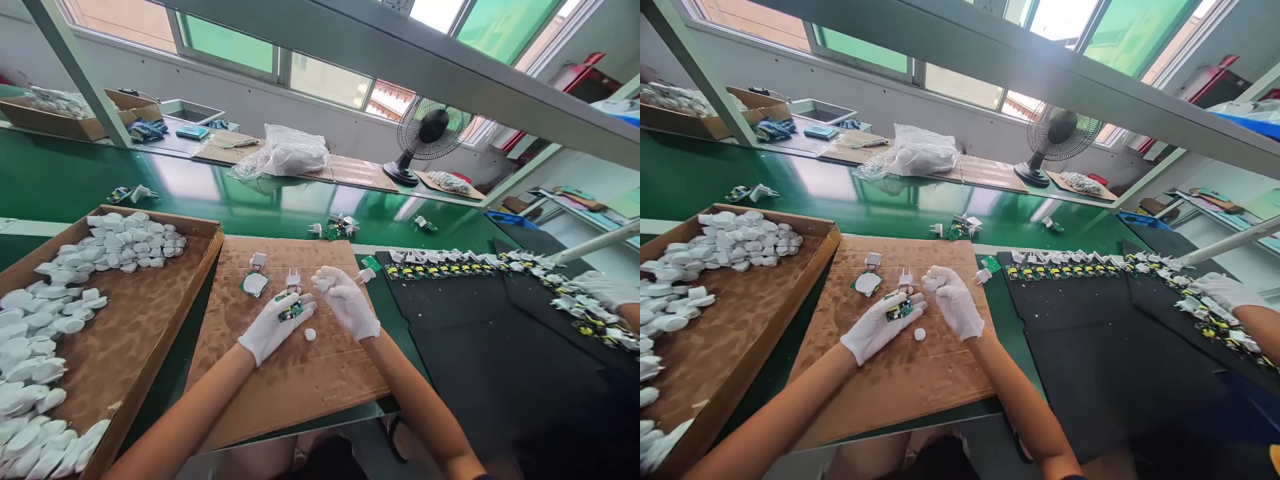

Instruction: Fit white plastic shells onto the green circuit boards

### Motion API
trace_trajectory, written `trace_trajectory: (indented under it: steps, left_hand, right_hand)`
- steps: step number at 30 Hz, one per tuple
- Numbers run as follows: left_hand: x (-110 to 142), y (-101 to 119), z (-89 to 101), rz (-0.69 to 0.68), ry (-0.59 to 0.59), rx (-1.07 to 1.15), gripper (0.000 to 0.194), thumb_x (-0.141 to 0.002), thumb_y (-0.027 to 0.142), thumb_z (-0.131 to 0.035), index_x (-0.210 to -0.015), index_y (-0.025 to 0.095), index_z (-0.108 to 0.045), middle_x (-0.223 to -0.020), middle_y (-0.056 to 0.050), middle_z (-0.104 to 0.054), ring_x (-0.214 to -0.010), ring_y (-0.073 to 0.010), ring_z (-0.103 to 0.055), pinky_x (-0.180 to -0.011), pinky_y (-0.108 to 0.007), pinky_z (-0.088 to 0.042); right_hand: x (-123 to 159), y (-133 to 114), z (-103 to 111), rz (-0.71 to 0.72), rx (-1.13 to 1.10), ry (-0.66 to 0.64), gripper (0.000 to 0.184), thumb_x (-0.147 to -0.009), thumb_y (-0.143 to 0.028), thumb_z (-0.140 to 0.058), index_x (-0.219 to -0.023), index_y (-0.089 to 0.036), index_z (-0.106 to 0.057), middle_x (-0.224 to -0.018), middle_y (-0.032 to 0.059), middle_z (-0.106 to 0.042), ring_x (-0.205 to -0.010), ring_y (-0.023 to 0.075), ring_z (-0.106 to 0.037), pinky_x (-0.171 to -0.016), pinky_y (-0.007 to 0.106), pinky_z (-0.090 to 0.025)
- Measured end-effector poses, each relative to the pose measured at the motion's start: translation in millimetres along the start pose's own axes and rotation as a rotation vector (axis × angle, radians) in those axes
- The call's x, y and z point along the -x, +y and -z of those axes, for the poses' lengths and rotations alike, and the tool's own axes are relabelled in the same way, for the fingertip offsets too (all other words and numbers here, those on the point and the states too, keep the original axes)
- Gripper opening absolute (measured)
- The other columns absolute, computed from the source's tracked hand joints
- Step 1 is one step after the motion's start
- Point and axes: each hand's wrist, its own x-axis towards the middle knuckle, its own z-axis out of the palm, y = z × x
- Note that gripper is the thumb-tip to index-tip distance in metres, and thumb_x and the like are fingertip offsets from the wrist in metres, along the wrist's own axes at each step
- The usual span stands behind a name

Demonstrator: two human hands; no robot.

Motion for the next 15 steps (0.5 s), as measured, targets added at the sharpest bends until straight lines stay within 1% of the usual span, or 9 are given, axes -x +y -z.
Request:
trace_trajectory:
  steps: [1,3,5,7,9,11,15]
  left_hand:
    - [-0.5,-1.5,0.4,-0.029,-0.006,-0.023,0.013,-0.074,0.012,-0.062,-0.087,0.012,-0.059,-0.102,-0.014,-0.065,-0.097,-0.0231,-0.062,-0.087,-0.035,-0.051]
    - [-1.5,-3.9,-0.3,-0.091,-0.015,-0.057,0.017,-0.071,0.01,-0.065,-0.087,0.014,-0.06,-0.099,-0.01,-0.065,-0.091,-0.019,-0.063,-0.085,-0.033,-0.051]
    - [-2.2,-5.0,-2.1,-0.149,-0.031,-0.087,0.019,-0.07,0.01,-0.066,-0.087,0.015,-0.061,-0.098,-0.006,-0.065,-0.09,-0.0164,-0.061,-0.085,-0.032,-0.05]
    - [-2.6,-5.0,-3.7,-0.197,-0.041,-0.117,0.021,-0.069,0.012,-0.067,-0.088,0.016,-0.061,-0.098,-0.005,-0.064,-0.091,-0.0156,-0.06,-0.084,-0.031,-0.05]
    - [-2.9,-4.4,-4.2,-0.227,-0.024,-0.143,0.023,-0.067,0.013,-0.069,-0.088,0.017,-0.061,-0.092,-0.003,-0.064,-0.087,-0.0142,-0.06,-0.081,-0.03,-0.05]
    - [-3.1,-3.6,-4.1,-0.241,0.011,-0.167,0.025,-0.064,0.014,-0.071,-0.087,0.017,-0.059,-0.086,-0.001,-0.063,-0.08,-0.0126,-0.059,-0.076,-0.028,-0.051]
    - [-3.5,-2.8,-5.9,-0.257,0.058,-0.273,0.032,-0.061,0.018,-0.074,-0.087,0.018,-0.056,-0.081,0.0,-0.061,-0.07,-0.0119,-0.058,-0.06,-0.023,-0.049]
  right_hand:
    - [0.0,2.7,-5.5,0.058,0.053,0.03,0.026,-0.069,-0.024,-0.06,-0.095,-0.022,-0.057,-0.1,0.0029,-0.061,-0.102,0.0189,-0.058,-0.093,0.037,-0.044]
    - [1.6,8.2,-12.3,0.153,0.254,0.061,0.018,-0.075,-0.025,-0.057,-0.093,-0.022,-0.058,-0.096,0.0023,-0.062,-0.094,0.0168,-0.06,-0.09,0.035,-0.046]
    - [4.7,14.2,-13.6,0.238,0.51,0.032,0.021,-0.079,-0.025,-0.054,-0.099,-0.023,-0.059,-0.098,0.0029,-0.063,-0.09,0.0158,-0.06,-0.087,0.033,-0.047]
    - [8.0,19.8,-11.2,0.33,0.719,-0.01,0.028,-0.079,-0.022,-0.054,-0.106,-0.025,-0.059,-0.1,0.003,-0.063,-0.091,0.0161,-0.059,-0.089,0.033,-0.046]
    - [10.5,23.5,-8.4,0.386,0.805,-0.021,0.029,-0.077,-0.021,-0.057,-0.104,-0.026,-0.061,-0.097,0.0028,-0.063,-0.093,0.0168,-0.058,-0.091,0.034,-0.044]
    - [12.1,24.4,-7.7,0.354,0.719,-0.024,0.026,-0.074,-0.021,-0.061,-0.1,-0.025,-0.063,-0.092,0.0028,-0.064,-0.09,0.0169,-0.059,-0.088,0.034,-0.047]
    - [14.3,19.6,-12.7,0.147,0.312,0.026,0.023,-0.076,-0.027,-0.062,-0.099,-0.02,-0.063,-0.095,0.0038,-0.067,-0.085,0.0165,-0.062,-0.078,0.033,-0.052]
